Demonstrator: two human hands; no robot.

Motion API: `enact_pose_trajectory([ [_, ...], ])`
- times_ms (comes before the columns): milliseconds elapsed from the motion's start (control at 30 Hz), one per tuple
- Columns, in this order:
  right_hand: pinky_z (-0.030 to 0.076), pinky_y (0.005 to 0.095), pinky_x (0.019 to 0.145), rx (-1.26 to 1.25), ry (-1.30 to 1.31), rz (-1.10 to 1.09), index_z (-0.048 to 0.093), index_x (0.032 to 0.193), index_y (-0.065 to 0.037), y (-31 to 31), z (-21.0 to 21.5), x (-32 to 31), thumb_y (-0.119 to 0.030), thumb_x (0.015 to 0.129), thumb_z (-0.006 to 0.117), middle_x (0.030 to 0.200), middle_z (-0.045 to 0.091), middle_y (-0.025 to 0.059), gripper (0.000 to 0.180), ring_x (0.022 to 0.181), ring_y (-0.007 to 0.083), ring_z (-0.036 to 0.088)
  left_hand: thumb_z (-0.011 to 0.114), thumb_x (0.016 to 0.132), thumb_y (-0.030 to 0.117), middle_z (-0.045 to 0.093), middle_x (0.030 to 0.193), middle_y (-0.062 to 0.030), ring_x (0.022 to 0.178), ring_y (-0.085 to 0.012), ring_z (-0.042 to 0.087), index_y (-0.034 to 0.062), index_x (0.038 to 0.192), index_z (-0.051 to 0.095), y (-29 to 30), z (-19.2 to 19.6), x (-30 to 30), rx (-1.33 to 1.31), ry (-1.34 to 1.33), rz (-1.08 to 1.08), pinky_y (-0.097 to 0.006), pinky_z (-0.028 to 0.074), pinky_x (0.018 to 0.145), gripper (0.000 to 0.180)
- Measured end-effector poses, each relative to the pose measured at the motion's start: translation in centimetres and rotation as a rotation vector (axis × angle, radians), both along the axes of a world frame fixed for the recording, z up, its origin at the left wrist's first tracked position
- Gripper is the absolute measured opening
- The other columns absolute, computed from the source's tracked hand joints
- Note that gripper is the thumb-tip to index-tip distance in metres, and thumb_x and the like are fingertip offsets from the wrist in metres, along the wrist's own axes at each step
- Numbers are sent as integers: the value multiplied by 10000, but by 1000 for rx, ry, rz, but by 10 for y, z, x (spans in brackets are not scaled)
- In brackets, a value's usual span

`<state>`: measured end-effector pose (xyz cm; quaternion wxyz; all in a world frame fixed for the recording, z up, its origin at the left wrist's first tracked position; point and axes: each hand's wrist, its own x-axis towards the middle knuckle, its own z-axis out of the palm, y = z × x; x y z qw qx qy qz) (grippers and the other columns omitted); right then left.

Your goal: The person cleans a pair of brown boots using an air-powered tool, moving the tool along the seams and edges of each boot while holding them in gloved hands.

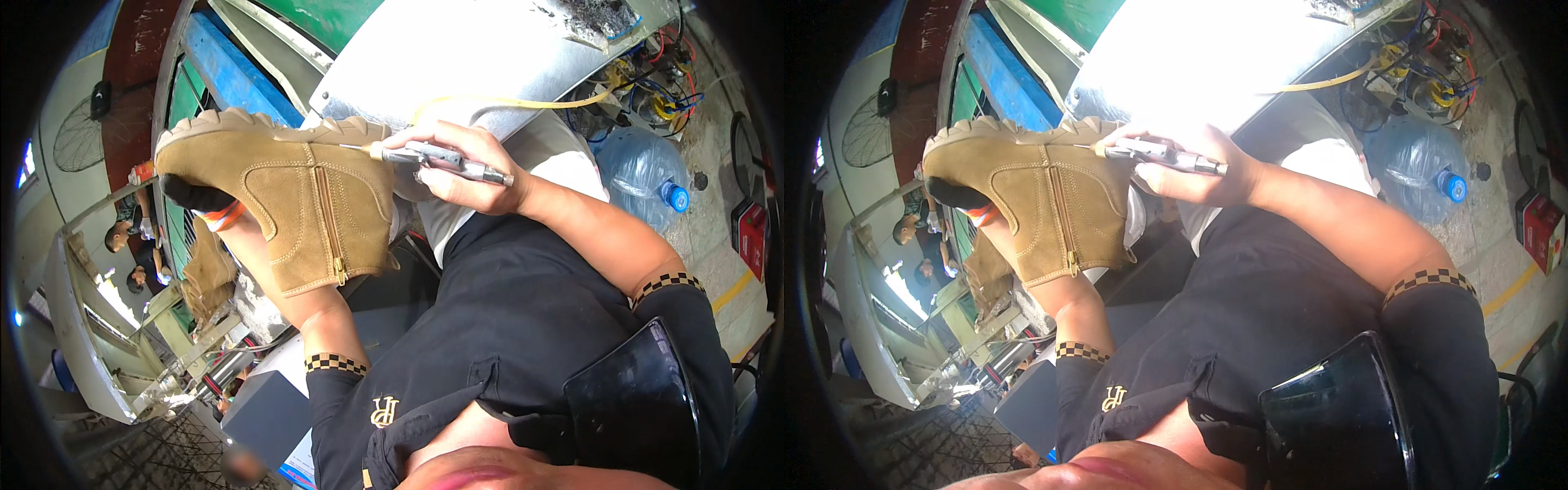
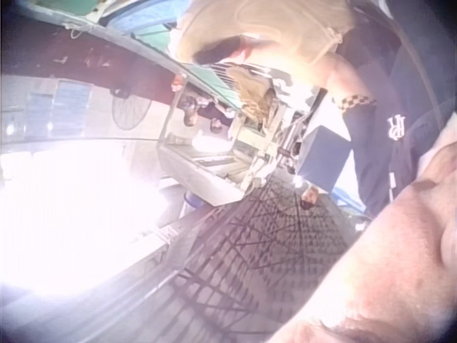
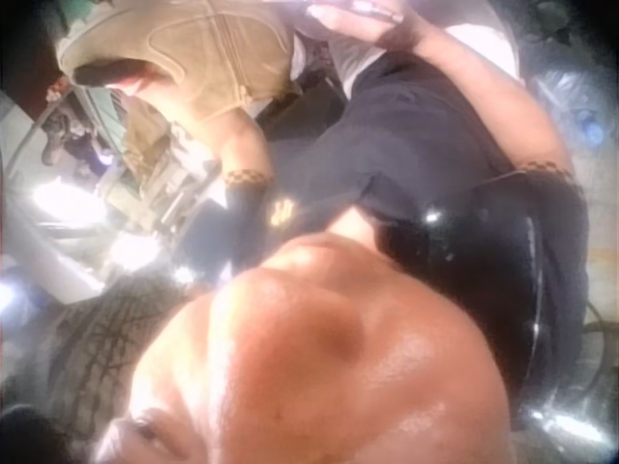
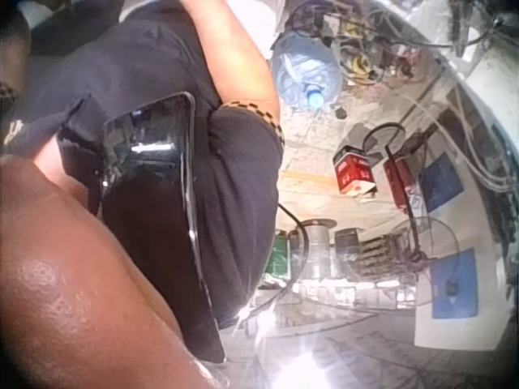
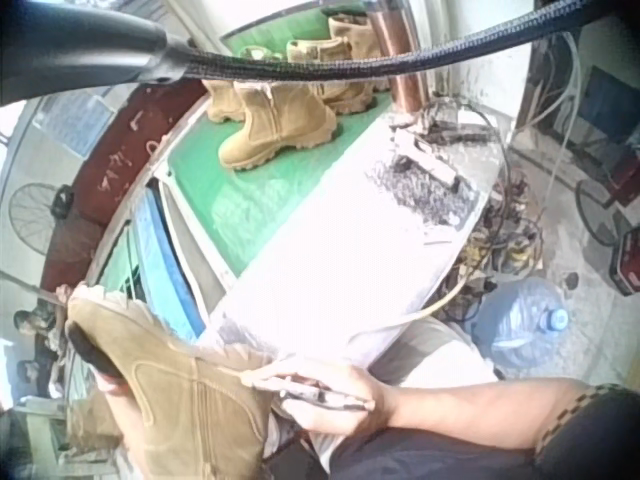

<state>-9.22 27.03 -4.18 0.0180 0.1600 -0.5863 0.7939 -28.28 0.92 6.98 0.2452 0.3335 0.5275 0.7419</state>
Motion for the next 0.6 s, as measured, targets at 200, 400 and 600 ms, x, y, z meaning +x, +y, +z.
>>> enact_pose_trajectory([
  [200, 448, 289, 780, -17, -56, -6, 596, 1279, -27, 10, -6, 7, -183, 844, 563, 1023, 620, 75, 463, 868, 149, 561, 602, 819, 635, 572, 1161, -118, 1085, -304, 555, 88, 1157, 557, 15, -19, 29, 8, 125, 371, -510, 439, 949, 644],
  [400, 414, 259, 705, -19, -103, -71, 589, 1282, -21, 6, -6, 9, -160, 864, 558, 939, 574, 37, 442, 771, 112, 494, 576, 866, 573, 569, 1163, -122, 1088, -278, 555, 93, 1154, 548, -16, -66, 43, 188, -36, 623, -486, 440, 955, 560],
  [600, 405, 252, 675, -95, -95, -124, 578, 1244, -14, -15, -9, 2, -154, 863, 581, 897, 550, 16, 407, 721, 94, 457, 582, 909, 528, 518, 1345, -165, 1260, -315, 483, 62, 1346, 484, -56, -62, 97, 170, -481, 863, -480, 374, 1093, 646],
])
